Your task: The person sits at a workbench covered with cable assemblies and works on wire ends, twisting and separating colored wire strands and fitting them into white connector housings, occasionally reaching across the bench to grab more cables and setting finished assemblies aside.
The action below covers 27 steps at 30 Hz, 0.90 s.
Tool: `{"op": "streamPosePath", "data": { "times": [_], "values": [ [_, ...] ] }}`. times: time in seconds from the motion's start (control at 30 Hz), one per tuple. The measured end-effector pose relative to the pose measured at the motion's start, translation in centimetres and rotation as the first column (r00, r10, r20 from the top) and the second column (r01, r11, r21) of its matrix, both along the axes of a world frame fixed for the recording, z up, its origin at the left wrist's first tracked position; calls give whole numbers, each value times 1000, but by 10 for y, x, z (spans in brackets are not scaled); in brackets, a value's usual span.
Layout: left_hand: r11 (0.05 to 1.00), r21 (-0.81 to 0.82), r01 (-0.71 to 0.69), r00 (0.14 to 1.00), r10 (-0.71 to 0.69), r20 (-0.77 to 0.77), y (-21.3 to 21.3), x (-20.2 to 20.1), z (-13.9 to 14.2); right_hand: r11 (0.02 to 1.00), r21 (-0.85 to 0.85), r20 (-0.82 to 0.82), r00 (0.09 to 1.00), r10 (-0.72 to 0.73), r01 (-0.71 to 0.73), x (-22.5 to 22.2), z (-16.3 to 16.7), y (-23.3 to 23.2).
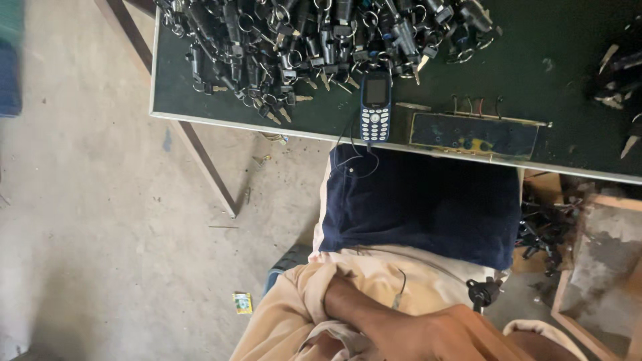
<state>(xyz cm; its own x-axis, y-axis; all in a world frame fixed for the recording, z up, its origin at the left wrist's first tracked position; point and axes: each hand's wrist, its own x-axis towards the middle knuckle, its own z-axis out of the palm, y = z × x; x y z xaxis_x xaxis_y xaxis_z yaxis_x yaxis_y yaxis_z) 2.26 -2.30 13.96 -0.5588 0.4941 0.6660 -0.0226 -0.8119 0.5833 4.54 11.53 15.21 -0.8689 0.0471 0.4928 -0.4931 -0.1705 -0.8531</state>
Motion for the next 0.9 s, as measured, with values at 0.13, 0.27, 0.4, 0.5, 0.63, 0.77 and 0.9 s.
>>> {"op": "streamPosePath", "data": {
  "times": [0.13,0.27,0.4,0.5,0.63,0.77,0.9],
  "values": [
    [998,16,61,993,-62,100,16,16,-13,1000,-7,7,1000,12,-12,5,1,3],
    [993,80,89,986,-99,137,28,21,-21,1000,-16,8,1000,14,-14,2,5,3],
    [990,76,116,987,-123,106,19,9,-22,999,-31,8,999,31,-31,-5,4,0],
    [990,23,140,987,-142,76,14,2,-17,998,-40,6,999,40,-40,-7,1,-1],
    [996,-15,90,996,-90,-22,6,-5,-18,997,-54,7,999,54,-53,-9,1,-1],
    [980,95,176,958,-149,-245,21,-23,-29,996,-60,11,998,67,-67,-15,4,-3],
    [952,235,195,967,-146,-210,32,-17,-35,995,-69,18,997,72,-70,-10,-2,-4]
  ]
}}
